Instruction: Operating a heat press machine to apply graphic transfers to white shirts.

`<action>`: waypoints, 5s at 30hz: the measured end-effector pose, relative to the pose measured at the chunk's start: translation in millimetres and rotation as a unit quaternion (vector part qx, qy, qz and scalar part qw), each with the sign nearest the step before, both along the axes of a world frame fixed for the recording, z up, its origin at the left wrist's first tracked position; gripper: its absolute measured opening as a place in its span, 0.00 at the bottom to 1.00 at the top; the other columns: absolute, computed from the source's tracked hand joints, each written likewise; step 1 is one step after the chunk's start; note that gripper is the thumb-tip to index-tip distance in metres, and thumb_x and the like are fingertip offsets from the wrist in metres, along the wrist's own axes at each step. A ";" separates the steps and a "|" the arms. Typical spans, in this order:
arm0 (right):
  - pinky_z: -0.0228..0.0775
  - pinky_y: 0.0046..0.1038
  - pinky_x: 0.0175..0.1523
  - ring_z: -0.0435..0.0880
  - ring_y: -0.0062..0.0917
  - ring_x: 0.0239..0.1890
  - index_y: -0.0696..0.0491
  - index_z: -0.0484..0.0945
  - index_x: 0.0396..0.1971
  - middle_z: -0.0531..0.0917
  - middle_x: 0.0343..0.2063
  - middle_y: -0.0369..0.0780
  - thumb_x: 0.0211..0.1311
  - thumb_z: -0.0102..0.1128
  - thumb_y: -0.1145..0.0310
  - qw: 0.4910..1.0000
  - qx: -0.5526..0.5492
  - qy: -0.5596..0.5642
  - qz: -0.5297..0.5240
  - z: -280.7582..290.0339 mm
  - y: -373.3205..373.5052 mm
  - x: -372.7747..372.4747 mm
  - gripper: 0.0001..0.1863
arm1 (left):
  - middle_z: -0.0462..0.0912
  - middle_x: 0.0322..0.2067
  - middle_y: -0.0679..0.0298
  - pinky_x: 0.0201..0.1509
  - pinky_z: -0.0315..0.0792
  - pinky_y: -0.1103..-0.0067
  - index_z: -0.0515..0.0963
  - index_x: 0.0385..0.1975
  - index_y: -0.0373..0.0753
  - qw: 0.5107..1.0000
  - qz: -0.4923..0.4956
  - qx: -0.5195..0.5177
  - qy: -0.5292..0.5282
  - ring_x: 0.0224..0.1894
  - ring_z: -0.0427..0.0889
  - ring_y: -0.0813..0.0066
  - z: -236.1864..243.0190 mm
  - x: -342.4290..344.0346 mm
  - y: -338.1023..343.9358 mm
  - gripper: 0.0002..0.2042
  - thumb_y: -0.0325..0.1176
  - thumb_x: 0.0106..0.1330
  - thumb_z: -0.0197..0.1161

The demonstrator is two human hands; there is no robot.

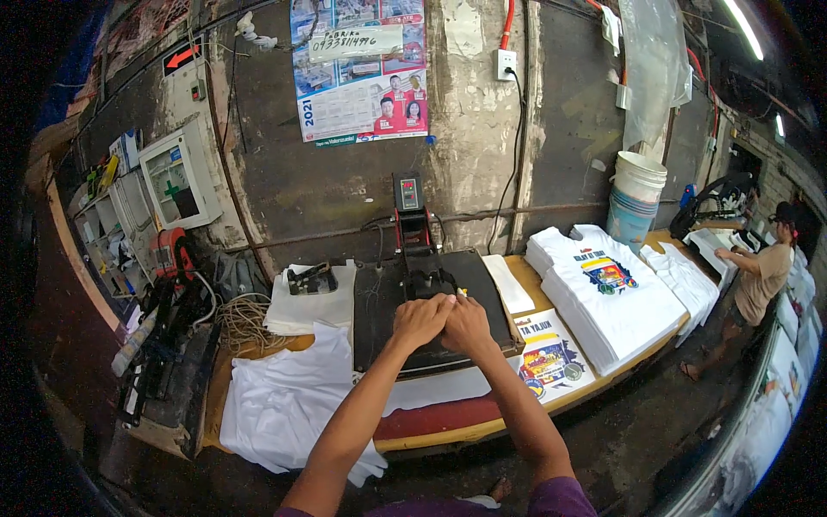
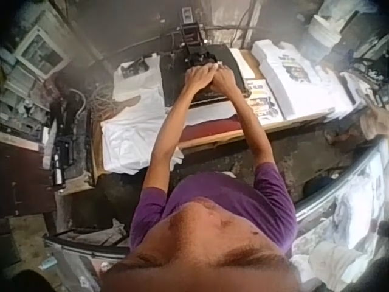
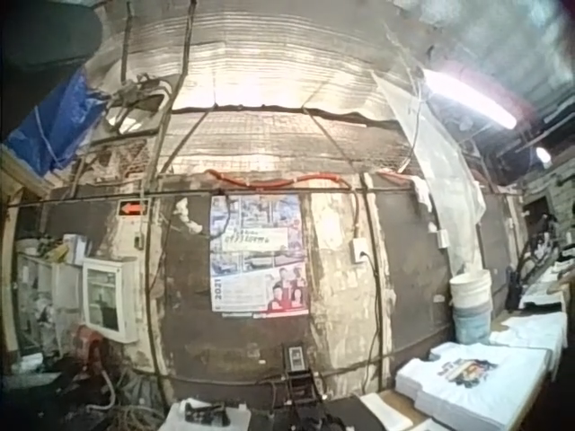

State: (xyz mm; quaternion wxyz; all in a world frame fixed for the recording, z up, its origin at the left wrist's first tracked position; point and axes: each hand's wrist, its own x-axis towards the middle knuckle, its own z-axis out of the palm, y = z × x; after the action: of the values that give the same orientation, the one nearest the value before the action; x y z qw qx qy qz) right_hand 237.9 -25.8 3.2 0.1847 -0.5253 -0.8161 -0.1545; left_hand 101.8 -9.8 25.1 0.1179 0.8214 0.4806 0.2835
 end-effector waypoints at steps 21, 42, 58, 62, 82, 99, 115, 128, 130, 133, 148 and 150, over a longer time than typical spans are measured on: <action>0.70 0.35 0.47 0.79 0.38 0.41 0.53 0.76 0.33 0.80 0.33 0.43 0.34 0.67 0.70 0.999 0.020 0.030 -0.006 2.8 -5.2 -4.2 0.19 | 0.82 0.27 0.48 0.41 0.73 0.57 0.78 0.33 0.40 0.999 -0.012 0.025 -0.026 0.34 0.82 0.46 -0.9 -2.1 -1.1 0.22 0.51 0.71 0.41; 0.69 0.34 0.42 0.80 0.37 0.36 0.52 0.76 0.27 0.81 0.28 0.42 0.34 0.64 0.67 0.993 0.092 0.067 0.009 -8.9 3.0 -3.7 0.14 | 0.83 0.31 0.48 0.45 0.72 0.57 0.81 0.39 0.43 1.000 0.016 -0.012 -0.012 0.39 0.82 0.46 3.9 -3.1 -1.4 0.25 0.54 0.71 0.38; 0.71 0.35 0.47 0.80 0.38 0.40 0.54 0.78 0.29 0.82 0.30 0.43 0.30 0.65 0.72 0.995 0.066 0.074 0.011 -3.9 -1.2 -2.0 0.17 | 0.82 0.28 0.48 0.43 0.73 0.59 0.80 0.39 0.43 1.000 0.002 0.004 -0.014 0.36 0.82 0.46 3.1 0.0 -1.1 0.24 0.52 0.72 0.38; 0.71 0.35 0.46 0.80 0.38 0.39 0.53 0.77 0.29 0.81 0.29 0.42 0.34 0.65 0.70 0.997 0.044 0.057 0.000 5.8 -3.6 -4.0 0.15 | 0.83 0.30 0.49 0.43 0.74 0.60 0.78 0.45 0.42 1.000 -0.019 -0.004 -0.003 0.37 0.82 0.47 0.4 0.7 2.7 0.22 0.51 0.71 0.42; 0.64 0.41 0.55 0.78 0.38 0.44 0.58 0.80 0.38 0.81 0.36 0.47 0.51 0.55 0.61 0.991 -0.068 -0.027 0.111 -38.0 18.8 -0.9 0.19 | 0.75 0.50 0.48 0.55 0.69 0.66 0.66 0.60 0.38 0.959 -0.208 -0.185 0.060 0.53 0.75 0.49 22.1 -3.2 26.7 0.38 0.59 0.55 0.63; 0.66 0.36 0.47 0.80 0.35 0.39 0.57 0.81 0.30 0.81 0.29 0.45 0.50 0.56 0.63 0.971 -0.098 0.015 0.217 -27.5 32.2 12.2 0.14 | 0.78 0.46 0.51 0.51 0.71 0.65 0.73 0.48 0.36 0.952 -0.167 -0.257 0.014 0.48 0.78 0.50 30.0 5.6 36.7 0.30 0.56 0.55 0.63; 0.71 0.36 0.32 0.79 0.31 0.30 0.53 0.76 0.32 0.76 0.23 0.38 0.47 0.56 0.67 0.981 0.171 0.003 0.093 179.0 71.5 -18.0 0.10 | 0.73 0.52 0.44 0.63 0.62 0.65 0.68 0.56 0.28 0.964 -0.108 0.237 -0.049 0.59 0.69 0.49 175.2 -54.8 23.1 0.32 0.51 0.62 0.57; 0.69 0.43 0.54 0.78 0.46 0.47 0.56 0.76 0.44 0.80 0.35 0.52 0.44 0.62 0.62 0.977 0.214 0.005 0.014 326.3 216.6 -41.8 0.24 | 0.70 0.55 0.52 0.64 0.58 0.60 0.76 0.48 0.39 0.984 0.148 0.100 -0.027 0.63 0.63 0.48 -81.2 -173.4 -71.1 0.19 0.27 0.54 0.64; 0.66 0.44 0.56 0.75 0.46 0.50 0.55 0.76 0.45 0.80 0.37 0.51 0.48 0.60 0.61 0.947 0.319 0.031 0.002 309.8 189.5 -32.3 0.23 | 0.65 0.60 0.53 0.65 0.55 0.56 0.75 0.49 0.41 0.989 0.124 0.075 0.021 0.66 0.56 0.47 -79.7 -152.0 -75.1 0.21 0.30 0.53 0.65; 0.65 0.43 0.54 0.72 0.43 0.52 0.53 0.77 0.45 0.78 0.44 0.48 0.48 0.61 0.66 0.879 0.462 0.067 0.095 265.5 110.4 -9.2 0.21 | 0.54 0.67 0.54 0.67 0.48 0.50 0.75 0.52 0.42 0.991 0.086 0.045 0.097 0.71 0.44 0.45 -81.0 -131.5 -65.7 0.25 0.37 0.52 0.68; 0.73 0.24 0.30 0.81 0.21 0.26 0.62 0.81 0.33 0.83 0.25 0.40 0.67 0.52 0.51 0.636 -0.495 0.584 -0.093 -96.1 -114.6 89.8 0.25 | 0.75 0.54 0.59 0.63 0.52 0.49 0.78 0.47 0.38 0.965 -0.013 0.191 0.178 0.67 0.60 0.56 -114.6 -92.2 -74.2 0.18 0.28 0.53 0.64; 0.74 0.24 0.32 0.82 0.21 0.30 0.63 0.80 0.35 0.83 0.27 0.41 0.67 0.51 0.50 0.679 -0.518 0.520 -0.019 -97.6 -112.9 92.5 0.26 | 0.80 0.47 0.58 0.62 0.53 0.49 0.77 0.48 0.37 0.968 0.028 0.177 0.178 0.63 0.66 0.59 -123.4 -111.6 -64.2 0.19 0.28 0.53 0.64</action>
State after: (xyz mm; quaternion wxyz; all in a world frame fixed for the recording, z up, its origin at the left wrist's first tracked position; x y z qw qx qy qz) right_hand 330.4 -138.7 -94.4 0.2747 -0.5484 -0.5283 0.5871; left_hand -9.8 -74.1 -98.2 -0.1245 0.8525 0.4591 0.2168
